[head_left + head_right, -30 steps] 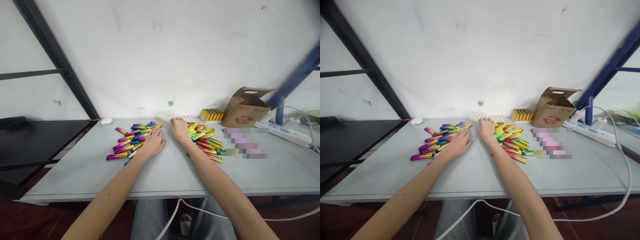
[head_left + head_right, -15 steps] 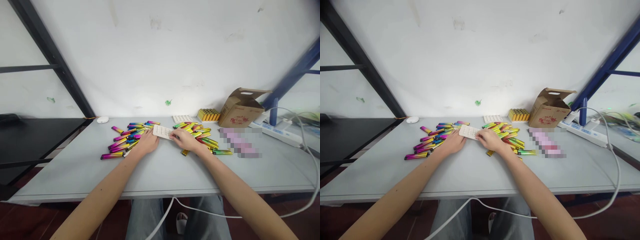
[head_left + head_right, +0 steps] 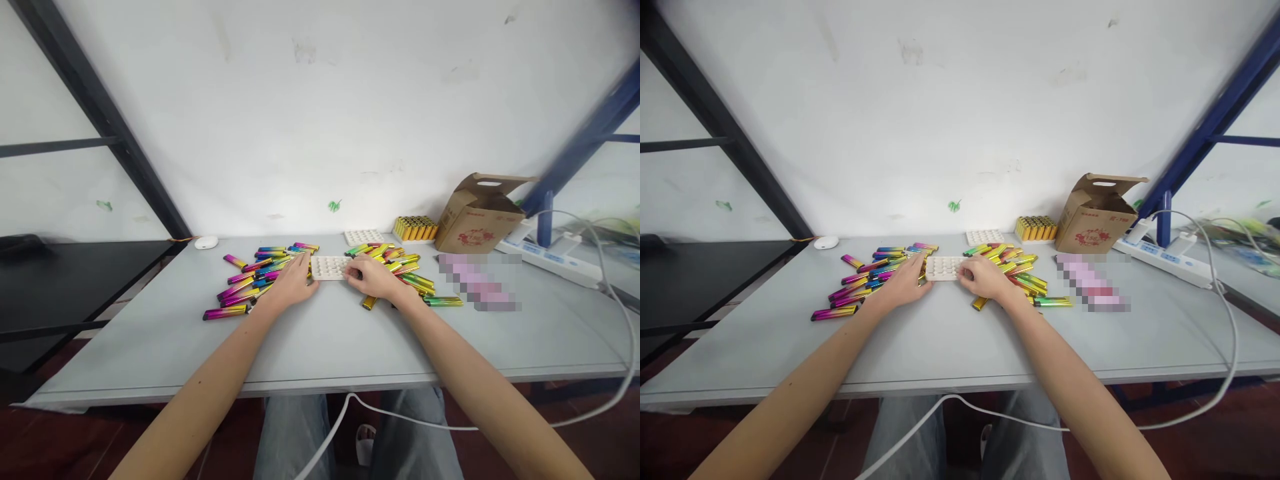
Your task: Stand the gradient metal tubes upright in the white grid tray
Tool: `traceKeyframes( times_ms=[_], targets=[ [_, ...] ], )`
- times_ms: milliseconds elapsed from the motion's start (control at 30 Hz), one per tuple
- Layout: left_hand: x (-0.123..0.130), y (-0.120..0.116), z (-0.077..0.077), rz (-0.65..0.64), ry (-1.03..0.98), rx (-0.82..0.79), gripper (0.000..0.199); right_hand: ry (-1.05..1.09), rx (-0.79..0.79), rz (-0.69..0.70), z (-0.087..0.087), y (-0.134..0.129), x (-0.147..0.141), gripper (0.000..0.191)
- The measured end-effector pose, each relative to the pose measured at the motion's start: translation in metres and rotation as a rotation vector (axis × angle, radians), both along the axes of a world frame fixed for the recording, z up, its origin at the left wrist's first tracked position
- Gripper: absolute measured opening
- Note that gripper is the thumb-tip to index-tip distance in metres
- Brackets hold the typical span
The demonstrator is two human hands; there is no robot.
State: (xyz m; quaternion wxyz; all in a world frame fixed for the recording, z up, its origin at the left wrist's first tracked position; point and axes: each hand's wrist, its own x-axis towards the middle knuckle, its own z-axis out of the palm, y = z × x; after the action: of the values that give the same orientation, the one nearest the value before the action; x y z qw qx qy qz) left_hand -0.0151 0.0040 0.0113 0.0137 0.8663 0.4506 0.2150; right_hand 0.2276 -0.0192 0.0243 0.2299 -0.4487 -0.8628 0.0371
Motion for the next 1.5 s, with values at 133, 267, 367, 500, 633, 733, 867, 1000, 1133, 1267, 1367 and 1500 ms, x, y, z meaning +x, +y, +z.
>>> traceKeyframes(
  times_ms=[133, 267, 367, 500, 633, 733, 867, 1000, 1133, 1267, 1367, 1500],
  targets=[
    [-0.003, -0.002, 0.004, -0.049, 0.068, -0.023, 0.054, -0.011, -0.003, -0.013, 0.000, 0.000, 0.001, 0.006],
    [-0.004, -0.004, 0.007, -0.027, 0.110, -0.090, 0.071, -0.021, -0.023, -0.009, 0.001, -0.002, 0.001, 0.006],
    [-0.004, -0.005, 0.008, -0.010, 0.120, -0.116, 0.065, -0.010, -0.029, -0.009, 0.002, -0.003, 0.000, 0.005],
    [-0.004, -0.003, 0.006, -0.057, 0.119, -0.071, 0.050, -0.004, -0.044, -0.004, 0.001, -0.003, -0.001, 0.008],
    [-0.005, -0.001, 0.004, -0.068, 0.117, -0.068, 0.045, -0.020, -0.004, 0.004, 0.000, -0.004, -0.003, 0.014],
    [-0.005, -0.003, 0.004, -0.072, 0.093, -0.077, 0.045, 0.000, 0.072, -0.032, -0.003, -0.002, -0.003, 0.014],
    [0.000, -0.010, 0.004, -0.106, 0.099, -0.057, 0.059, 0.047, 0.144, -0.159, -0.009, 0.006, 0.002, 0.027],
    [0.004, -0.014, 0.003, -0.132, 0.140, -0.036, 0.056, -0.042, 0.102, -0.261, -0.012, 0.019, 0.003, 0.037],
    [0.004, -0.012, 0.002, -0.123, 0.160, -0.021, 0.048, -0.213, 0.027, -0.271, -0.012, 0.026, -0.001, 0.046],
    [0.002, -0.009, -0.001, -0.124, 0.171, -0.003, 0.047, -0.290, -0.022, -0.258, -0.011, 0.025, -0.002, 0.051],
    [0.001, -0.007, -0.003, -0.128, 0.173, 0.012, 0.047, -0.285, -0.037, -0.277, -0.010, 0.023, 0.001, 0.050],
    [0.000, -0.006, -0.004, -0.129, 0.168, 0.015, 0.045, -0.265, -0.032, -0.285, -0.010, 0.021, 0.010, 0.048]
  ],
)
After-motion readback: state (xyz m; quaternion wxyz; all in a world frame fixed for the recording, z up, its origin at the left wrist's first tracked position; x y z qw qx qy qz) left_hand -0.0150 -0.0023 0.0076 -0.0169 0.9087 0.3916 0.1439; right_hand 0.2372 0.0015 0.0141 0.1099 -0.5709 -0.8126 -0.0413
